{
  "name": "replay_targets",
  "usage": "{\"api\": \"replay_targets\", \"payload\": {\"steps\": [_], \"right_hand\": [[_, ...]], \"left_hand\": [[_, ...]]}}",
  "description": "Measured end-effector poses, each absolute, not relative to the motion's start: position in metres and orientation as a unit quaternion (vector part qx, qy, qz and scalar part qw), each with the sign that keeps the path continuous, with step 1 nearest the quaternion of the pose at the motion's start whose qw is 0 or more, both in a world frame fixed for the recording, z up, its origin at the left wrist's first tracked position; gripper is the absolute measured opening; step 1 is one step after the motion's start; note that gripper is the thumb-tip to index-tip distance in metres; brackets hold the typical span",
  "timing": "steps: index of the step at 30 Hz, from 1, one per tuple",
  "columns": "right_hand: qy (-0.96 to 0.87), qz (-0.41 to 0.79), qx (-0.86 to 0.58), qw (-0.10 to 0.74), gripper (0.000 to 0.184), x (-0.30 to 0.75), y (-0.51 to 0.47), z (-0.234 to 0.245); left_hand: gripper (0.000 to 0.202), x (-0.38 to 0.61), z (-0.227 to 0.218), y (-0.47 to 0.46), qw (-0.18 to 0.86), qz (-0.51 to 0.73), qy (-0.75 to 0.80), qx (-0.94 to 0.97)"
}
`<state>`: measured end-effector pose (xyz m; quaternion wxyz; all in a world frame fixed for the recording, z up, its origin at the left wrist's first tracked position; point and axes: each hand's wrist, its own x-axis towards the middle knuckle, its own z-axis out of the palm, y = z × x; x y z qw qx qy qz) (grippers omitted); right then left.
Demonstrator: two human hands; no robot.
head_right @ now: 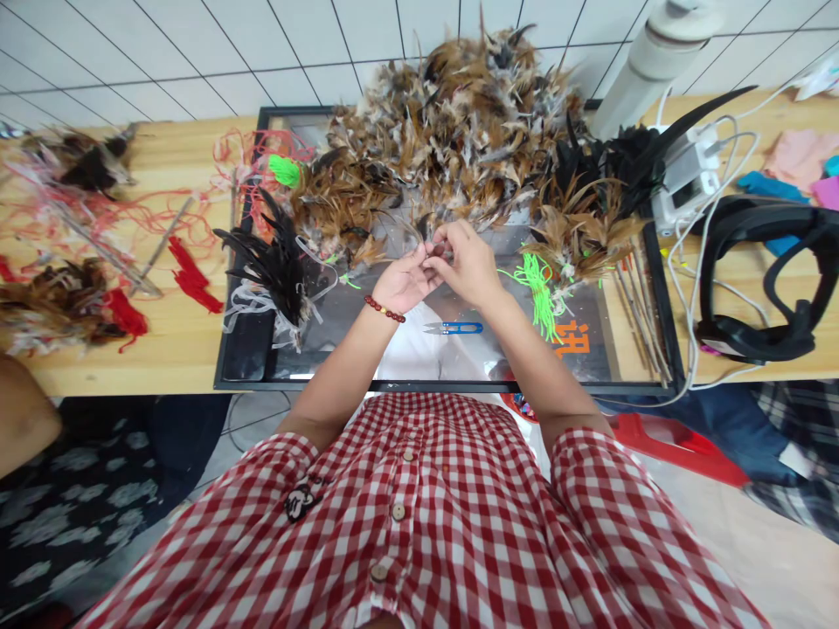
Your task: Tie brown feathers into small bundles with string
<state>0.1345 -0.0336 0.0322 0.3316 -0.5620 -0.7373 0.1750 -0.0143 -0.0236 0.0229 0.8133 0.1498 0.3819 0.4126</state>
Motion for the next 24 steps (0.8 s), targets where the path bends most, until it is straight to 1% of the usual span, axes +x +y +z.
{"api": "replay_targets", "payload": {"steps": [5, 7, 9, 11, 14, 17, 20, 22, 24], "right_hand": [[-0.747, 0.136, -0.578, 0.3, 0.04, 0.137, -0.03, 0.033], [-0.737, 0.126, -0.593, 0.299, 0.042, 0.146, -0.026, 0.033], [-0.729, 0.117, -0.608, 0.292, 0.039, 0.158, -0.021, 0.033], [-0.742, 0.118, -0.605, 0.263, 0.034, 0.17, -0.015, 0.031], [-0.806, 0.14, -0.542, 0.191, 0.031, 0.178, -0.01, 0.025], [-0.851, 0.144, -0.486, 0.137, 0.032, 0.172, -0.009, 0.018], [-0.859, 0.124, -0.489, 0.09, 0.029, 0.162, -0.013, 0.016], [-0.855, 0.108, -0.501, 0.077, 0.028, 0.158, -0.016, 0.019], [-0.846, 0.094, -0.518, 0.091, 0.029, 0.156, -0.019, 0.026]], "left_hand": [[0.016, -0.015, 0.025, -0.024, 0.819, 0.404, 0.377, 0.153], [0.016, -0.015, 0.026, -0.023, 0.799, 0.42, 0.395, 0.167], [0.016, -0.016, 0.027, -0.021, 0.764, 0.452, 0.423, 0.182], [0.017, -0.017, 0.028, -0.019, 0.729, 0.478, 0.452, 0.19], [0.017, -0.018, 0.027, -0.017, 0.7, 0.494, 0.477, 0.197], [0.015, -0.019, 0.028, -0.016, 0.698, 0.493, 0.475, 0.209], [0.015, -0.019, 0.028, -0.017, 0.705, 0.48, 0.476, 0.216], [0.016, -0.019, 0.028, -0.018, 0.707, 0.473, 0.479, 0.217], [0.017, -0.019, 0.028, -0.019, 0.709, 0.465, 0.482, 0.22]]}}
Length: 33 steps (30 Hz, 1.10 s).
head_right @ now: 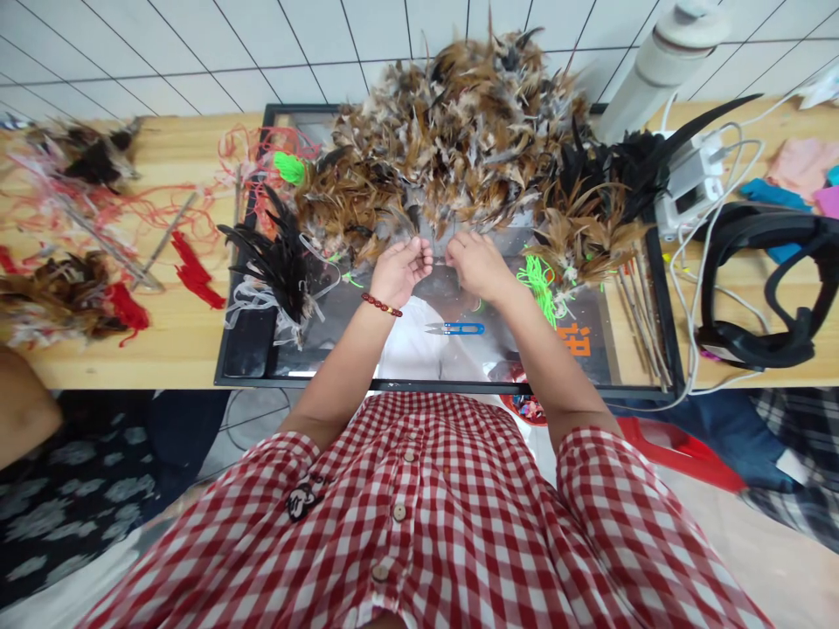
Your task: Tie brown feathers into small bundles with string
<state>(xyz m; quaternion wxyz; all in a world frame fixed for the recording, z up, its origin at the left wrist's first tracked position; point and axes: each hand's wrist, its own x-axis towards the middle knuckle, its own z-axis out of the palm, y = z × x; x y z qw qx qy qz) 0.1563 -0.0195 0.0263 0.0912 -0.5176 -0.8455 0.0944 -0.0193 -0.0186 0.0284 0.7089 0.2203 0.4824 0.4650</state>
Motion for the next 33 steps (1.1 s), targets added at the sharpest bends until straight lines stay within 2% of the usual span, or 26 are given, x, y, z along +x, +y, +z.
{"api": "replay_targets", "payload": {"steps": [4, 8, 16, 18, 22, 27, 33], "right_hand": [[-0.837, 0.07, -0.527, 0.126, 0.032, 0.157, -0.023, 0.048], [-0.866, 0.045, -0.488, 0.099, 0.032, 0.152, -0.019, 0.063], [-0.886, 0.014, -0.448, 0.119, 0.036, 0.146, -0.012, 0.055], [-0.868, 0.002, -0.476, 0.14, 0.033, 0.153, -0.01, 0.055], [-0.75, -0.015, -0.629, 0.205, 0.033, 0.18, -0.004, 0.051], [-0.734, 0.057, -0.658, 0.156, 0.026, 0.188, -0.003, 0.024], [-0.749, 0.057, -0.645, 0.143, 0.024, 0.167, -0.003, 0.01]], "left_hand": [[0.019, -0.017, 0.028, -0.021, 0.714, 0.442, 0.486, 0.241], [0.02, -0.015, 0.028, -0.022, 0.718, 0.418, 0.488, 0.267], [0.028, -0.012, 0.028, -0.024, 0.71, 0.361, 0.494, 0.349], [0.027, -0.011, 0.028, -0.024, 0.704, 0.357, 0.497, 0.36], [0.02, -0.013, 0.029, -0.022, 0.701, 0.408, 0.493, 0.314], [0.015, -0.015, 0.029, -0.018, 0.693, 0.455, 0.5, 0.25], [0.013, -0.015, 0.025, -0.017, 0.689, 0.459, 0.5, 0.254]]}}
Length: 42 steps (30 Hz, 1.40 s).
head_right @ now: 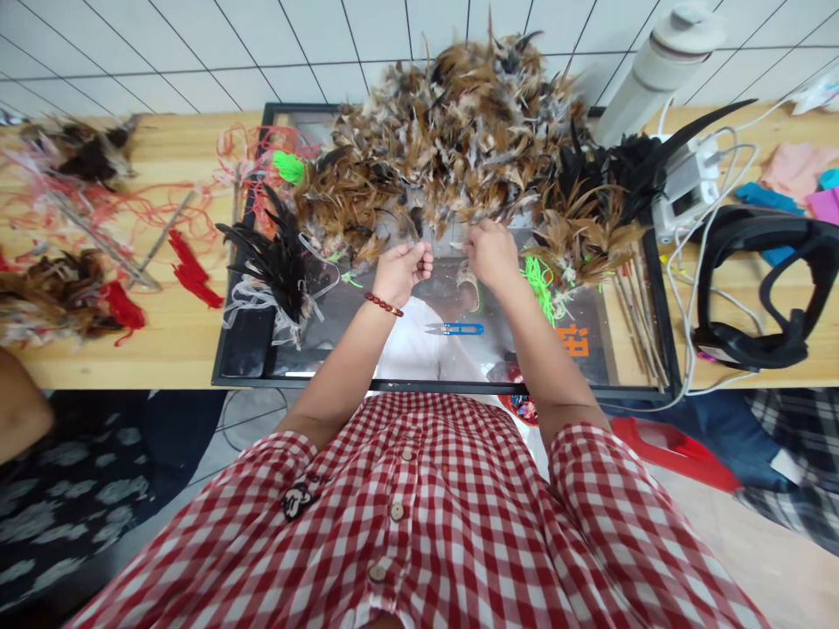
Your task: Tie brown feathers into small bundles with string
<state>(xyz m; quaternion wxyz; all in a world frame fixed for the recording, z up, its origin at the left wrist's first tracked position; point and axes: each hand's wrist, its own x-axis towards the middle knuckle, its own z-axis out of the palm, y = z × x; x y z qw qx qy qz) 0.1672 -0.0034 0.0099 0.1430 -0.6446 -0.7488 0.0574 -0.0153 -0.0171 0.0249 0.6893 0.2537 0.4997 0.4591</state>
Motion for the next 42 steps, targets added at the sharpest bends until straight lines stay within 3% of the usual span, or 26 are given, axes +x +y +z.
{"api": "replay_targets", "payload": {"steps": [10, 20, 25, 30, 33, 39, 42], "right_hand": [[-0.83, 0.008, -0.555, 0.056, 0.025, 0.147, -0.029, 0.049], [-0.836, -0.007, -0.543, 0.073, 0.027, 0.143, -0.024, 0.048], [-0.781, 0.014, -0.618, 0.093, 0.033, 0.146, 0.01, 0.04], [-0.801, 0.055, -0.588, 0.092, 0.036, 0.138, 0.034, 0.026], [-0.791, 0.073, -0.59, 0.147, 0.036, 0.14, 0.036, 0.023], [-0.691, 0.129, -0.603, 0.377, 0.045, 0.156, 0.033, 0.02], [-0.686, 0.169, -0.593, 0.387, 0.044, 0.158, 0.028, 0.019]], "left_hand": [[0.017, -0.008, 0.01, -0.016, 0.577, 0.466, 0.544, 0.392], [0.027, -0.013, 0.0, -0.021, 0.47, 0.355, 0.547, 0.594], [0.021, -0.013, 0.012, -0.016, 0.557, 0.426, 0.575, 0.423], [0.014, -0.018, 0.022, -0.009, 0.621, 0.512, 0.54, 0.247], [0.012, -0.02, 0.023, -0.008, 0.634, 0.524, 0.531, 0.206], [0.012, -0.02, 0.024, -0.009, 0.632, 0.54, 0.52, 0.198], [0.013, -0.019, 0.026, -0.01, 0.629, 0.541, 0.522, 0.199]]}}
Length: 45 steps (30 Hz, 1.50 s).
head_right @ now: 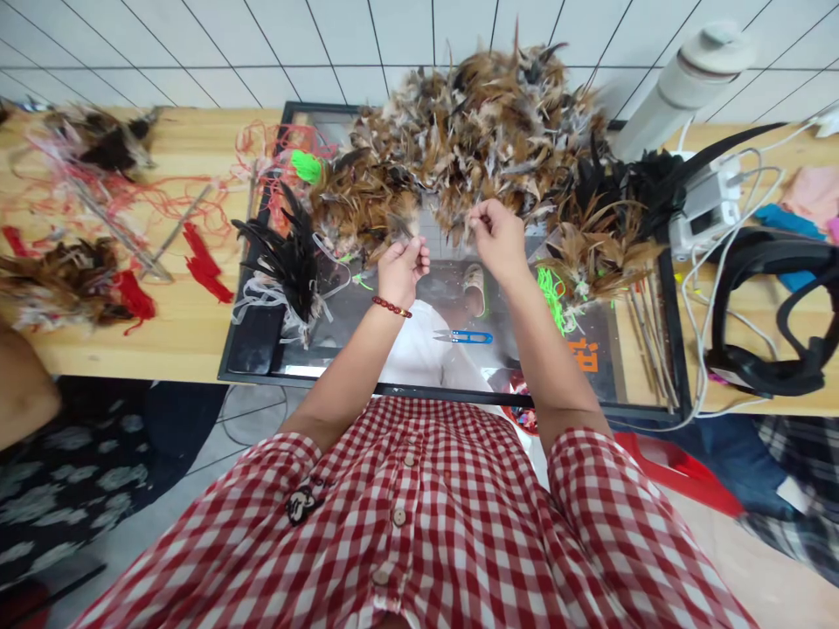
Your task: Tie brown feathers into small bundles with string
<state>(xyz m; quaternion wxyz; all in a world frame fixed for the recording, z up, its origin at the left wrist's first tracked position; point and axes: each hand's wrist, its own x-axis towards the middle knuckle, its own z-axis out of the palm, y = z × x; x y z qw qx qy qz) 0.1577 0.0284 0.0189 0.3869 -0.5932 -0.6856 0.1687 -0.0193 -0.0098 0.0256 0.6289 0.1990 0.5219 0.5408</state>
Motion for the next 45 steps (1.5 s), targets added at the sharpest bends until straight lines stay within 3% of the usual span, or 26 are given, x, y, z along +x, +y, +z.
{"api": "replay_targets", "payload": {"steps": [4, 10, 15, 21, 31, 45], "right_hand": [[-0.695, 0.224, -0.568, 0.379, 0.045, 0.15, 0.018, 0.019], [-0.641, 0.315, -0.518, 0.471, 0.047, 0.134, 0.009, 0.016], [-0.6, 0.325, -0.51, 0.524, 0.046, 0.138, 0.011, 0.014], [-0.562, 0.336, -0.514, 0.555, 0.043, 0.147, 0.011, 0.009], [-0.57, 0.357, -0.514, 0.533, 0.041, 0.135, 0.003, 0.009], [-0.542, 0.388, -0.504, 0.549, 0.046, 0.139, 0.003, 0.009]], "left_hand": [[0.011, -0.018, 0.026, -0.012, 0.628, 0.544, 0.514, 0.214], [0.015, -0.017, 0.025, -0.017, 0.684, 0.479, 0.487, 0.257], [0.016, -0.015, 0.027, -0.019, 0.713, 0.444, 0.473, 0.266], [0.016, -0.016, 0.025, -0.016, 0.685, 0.489, 0.484, 0.239], [0.018, -0.015, 0.025, -0.019, 0.709, 0.44, 0.477, 0.274], [0.014, -0.017, 0.026, -0.016, 0.704, 0.487, 0.469, 0.219]]}}
